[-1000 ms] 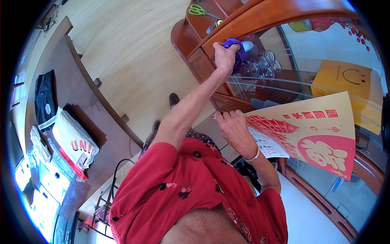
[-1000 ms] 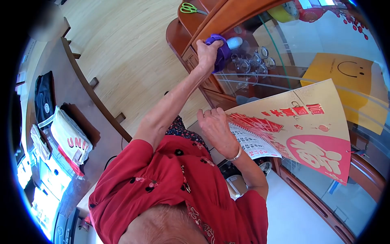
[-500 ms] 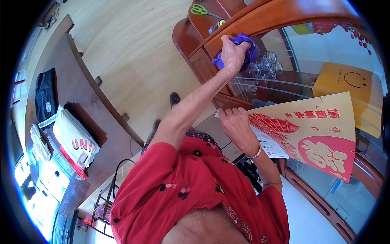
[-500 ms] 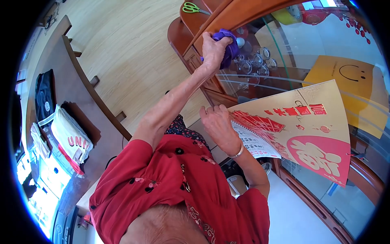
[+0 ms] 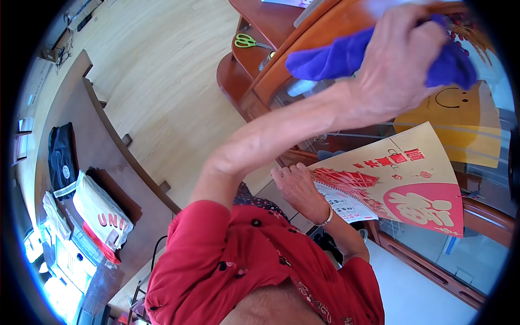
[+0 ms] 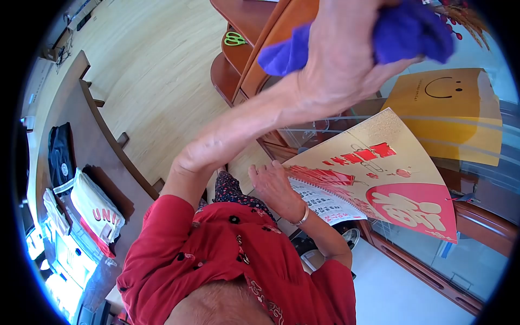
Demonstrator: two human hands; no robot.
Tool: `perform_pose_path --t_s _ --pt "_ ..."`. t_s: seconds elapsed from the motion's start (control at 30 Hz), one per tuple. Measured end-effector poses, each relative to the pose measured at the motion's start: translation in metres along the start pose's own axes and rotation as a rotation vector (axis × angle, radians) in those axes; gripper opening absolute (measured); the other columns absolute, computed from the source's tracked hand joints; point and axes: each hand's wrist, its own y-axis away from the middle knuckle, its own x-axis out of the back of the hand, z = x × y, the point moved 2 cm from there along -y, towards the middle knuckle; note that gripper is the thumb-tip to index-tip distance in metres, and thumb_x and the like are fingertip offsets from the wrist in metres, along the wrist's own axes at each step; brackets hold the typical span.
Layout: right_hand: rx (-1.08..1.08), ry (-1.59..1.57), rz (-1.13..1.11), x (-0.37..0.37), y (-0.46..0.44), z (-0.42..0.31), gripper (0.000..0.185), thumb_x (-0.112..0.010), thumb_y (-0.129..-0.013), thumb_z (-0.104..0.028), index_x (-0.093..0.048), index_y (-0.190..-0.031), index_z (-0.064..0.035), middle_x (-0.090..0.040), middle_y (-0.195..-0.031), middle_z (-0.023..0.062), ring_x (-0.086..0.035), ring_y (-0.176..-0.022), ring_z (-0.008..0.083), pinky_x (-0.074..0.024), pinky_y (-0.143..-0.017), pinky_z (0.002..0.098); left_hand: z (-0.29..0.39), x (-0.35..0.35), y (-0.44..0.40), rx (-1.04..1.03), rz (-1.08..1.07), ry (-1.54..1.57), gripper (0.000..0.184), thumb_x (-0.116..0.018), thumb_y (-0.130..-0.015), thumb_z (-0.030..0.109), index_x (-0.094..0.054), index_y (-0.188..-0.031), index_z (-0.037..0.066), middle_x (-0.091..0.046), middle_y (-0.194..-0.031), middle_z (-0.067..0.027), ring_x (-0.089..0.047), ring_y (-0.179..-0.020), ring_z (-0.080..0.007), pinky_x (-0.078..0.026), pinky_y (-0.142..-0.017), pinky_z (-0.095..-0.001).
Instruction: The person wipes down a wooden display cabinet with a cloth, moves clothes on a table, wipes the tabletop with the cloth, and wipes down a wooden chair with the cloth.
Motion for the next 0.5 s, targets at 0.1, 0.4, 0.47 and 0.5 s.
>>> perform_pose_path --t_s 0.1,0.4,0.47,0.5 --pt "-0.013 0.045 -0.016 -0.002 0.0 0.001 0.017 -0.055 -0.076 -0.007 -0.053 -0.093 -0.005 -0.053 -0.071 0.0065 -0.054 -0.068 0.0214 -0.0375 -0.067 0.0347 -0.003 -0.014 -0.023 -0.436 0.191 -0.11 0.049 -0.076 -0.057 0.012 -0.054 -0.1 0.006 -0.049 -0.104 -0.017 -0.054 -0.088 -0.0361 -0.044 -0.073 -0.0451" --pt "0.031 -0.066 0.039 -0.002 0.005 0.008 0.015 -0.055 -0.075 -0.006 -0.052 -0.09 -0.0041 -0.058 -0.072 0.0091 -0.059 -0.072 0.0242 -0.0384 -0.068 0.0365 -0.069 0.061 0.113 0.168 0.014 -0.329 0.062 -0.076 -0.064 -0.006 -0.046 -0.118 0.004 -0.048 -0.113 -0.0204 -0.051 -0.101 -0.0377 -0.044 -0.085 -0.0413" --pt "0.036 -0.058 0.047 -0.002 0.004 0.007 0.015 -0.055 -0.076 -0.006 -0.052 -0.09 -0.0045 -0.058 -0.072 0.009 -0.059 -0.071 0.0241 -0.0383 -0.068 0.0365 -0.064 0.059 0.091 0.196 -0.009 -0.327 0.062 -0.076 -0.065 -0.004 -0.045 -0.119 0.003 -0.048 -0.114 -0.0208 -0.05 -0.102 -0.038 -0.043 -0.088 -0.0412" --pt "0.032 -0.059 0.04 -0.001 0.005 0.006 0.014 -0.055 -0.077 -0.006 -0.052 -0.091 -0.0049 -0.058 -0.072 0.009 -0.059 -0.071 0.0241 -0.0382 -0.068 0.0365 -0.06 0.054 0.069 0.157 -0.015 -0.267 0.058 -0.075 -0.068 -0.001 -0.046 -0.118 0.003 -0.048 -0.112 -0.0201 -0.05 -0.102 -0.0377 -0.043 -0.088 -0.0417"
